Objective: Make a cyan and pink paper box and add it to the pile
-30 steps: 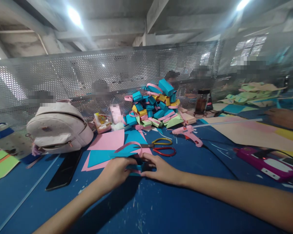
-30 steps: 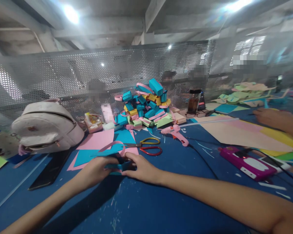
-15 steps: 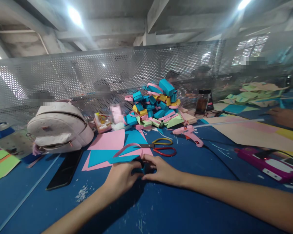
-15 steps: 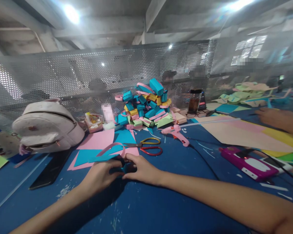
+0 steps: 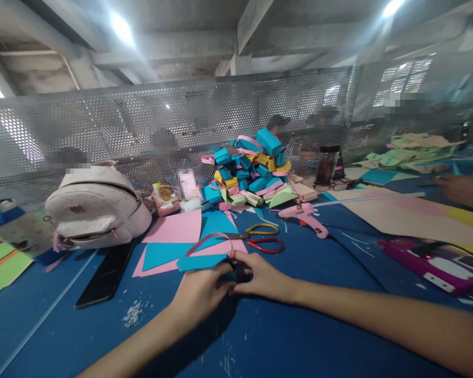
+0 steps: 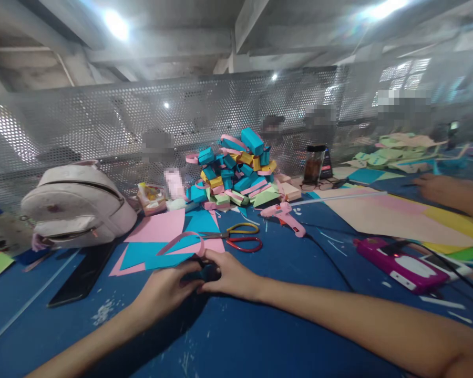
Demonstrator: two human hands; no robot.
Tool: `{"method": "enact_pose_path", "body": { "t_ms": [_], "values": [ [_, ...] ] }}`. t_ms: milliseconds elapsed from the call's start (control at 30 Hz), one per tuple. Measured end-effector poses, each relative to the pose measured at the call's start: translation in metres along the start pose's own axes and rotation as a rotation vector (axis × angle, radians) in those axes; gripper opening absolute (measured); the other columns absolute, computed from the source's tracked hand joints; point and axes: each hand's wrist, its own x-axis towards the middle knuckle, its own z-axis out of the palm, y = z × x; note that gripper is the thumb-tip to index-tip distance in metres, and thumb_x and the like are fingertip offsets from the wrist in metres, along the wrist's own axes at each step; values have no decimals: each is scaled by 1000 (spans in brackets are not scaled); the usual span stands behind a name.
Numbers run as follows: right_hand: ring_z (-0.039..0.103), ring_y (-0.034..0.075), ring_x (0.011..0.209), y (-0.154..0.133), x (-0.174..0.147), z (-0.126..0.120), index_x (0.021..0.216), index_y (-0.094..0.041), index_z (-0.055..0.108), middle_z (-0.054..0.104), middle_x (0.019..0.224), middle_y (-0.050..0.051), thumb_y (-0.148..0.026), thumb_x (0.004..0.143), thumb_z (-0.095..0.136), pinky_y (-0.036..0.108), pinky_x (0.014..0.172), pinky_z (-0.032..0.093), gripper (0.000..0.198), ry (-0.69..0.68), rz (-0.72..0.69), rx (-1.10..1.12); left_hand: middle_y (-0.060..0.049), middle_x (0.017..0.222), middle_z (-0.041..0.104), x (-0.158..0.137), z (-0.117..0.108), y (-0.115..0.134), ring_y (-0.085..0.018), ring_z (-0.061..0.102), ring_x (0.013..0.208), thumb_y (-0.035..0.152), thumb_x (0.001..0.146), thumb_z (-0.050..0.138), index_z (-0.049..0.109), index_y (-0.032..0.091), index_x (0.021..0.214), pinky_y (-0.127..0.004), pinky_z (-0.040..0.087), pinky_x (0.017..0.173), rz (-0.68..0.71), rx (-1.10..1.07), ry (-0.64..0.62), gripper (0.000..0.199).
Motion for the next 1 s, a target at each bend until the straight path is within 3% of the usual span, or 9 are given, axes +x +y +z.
{"method": "enact_pose_path", "body": {
  "t_ms": [267,400,533,700,867,1000],
  "values": [
    [59,25,111,-3,-2,2,133,-24,53,64,120,4,-24,71,80,33,91,49,67,-52,-84,-18,-2,81,70,-4,-1,3,-20,63,77,11,79,64,70,22,75,-27,43,68,26,8,-12,13],
    [62,23,103,-3,-3,1,132,-23,53,65,117,5,-26,73,79,33,89,49,64,-55,-86,-62,-1,82,71,-4,-2,3,-20,64,79,10,79,64,71,22,75,-27,44,69,32,-15,-15,15],
    [62,21,91,1,-2,1,121,-19,58,66,108,5,-31,80,73,30,78,51,46,5,-27,-96,-2,98,73,1,-2,-4,-22,67,91,13,84,61,71,23,93,-28,48,76,21,-52,-6,16],
    [61,21,96,6,0,3,113,-19,59,64,109,6,-33,85,66,33,83,51,32,82,31,-11,-4,116,69,7,-5,-14,-24,64,106,16,86,62,67,24,109,-31,47,86,41,-68,-2,25],
    [61,24,98,7,4,1,114,-21,59,65,107,6,-40,85,64,38,88,51,35,181,78,15,-4,97,74,14,-15,-27,-23,68,85,35,87,64,70,22,98,-30,47,73,30,-43,-8,19],
    [60,27,107,12,8,-3,113,-19,59,65,112,9,-39,82,64,40,94,48,38,285,92,76,-6,90,74,20,-22,-39,-24,66,82,29,81,67,72,19,92,-28,43,68,-4,-6,1,15]
  ]
}}
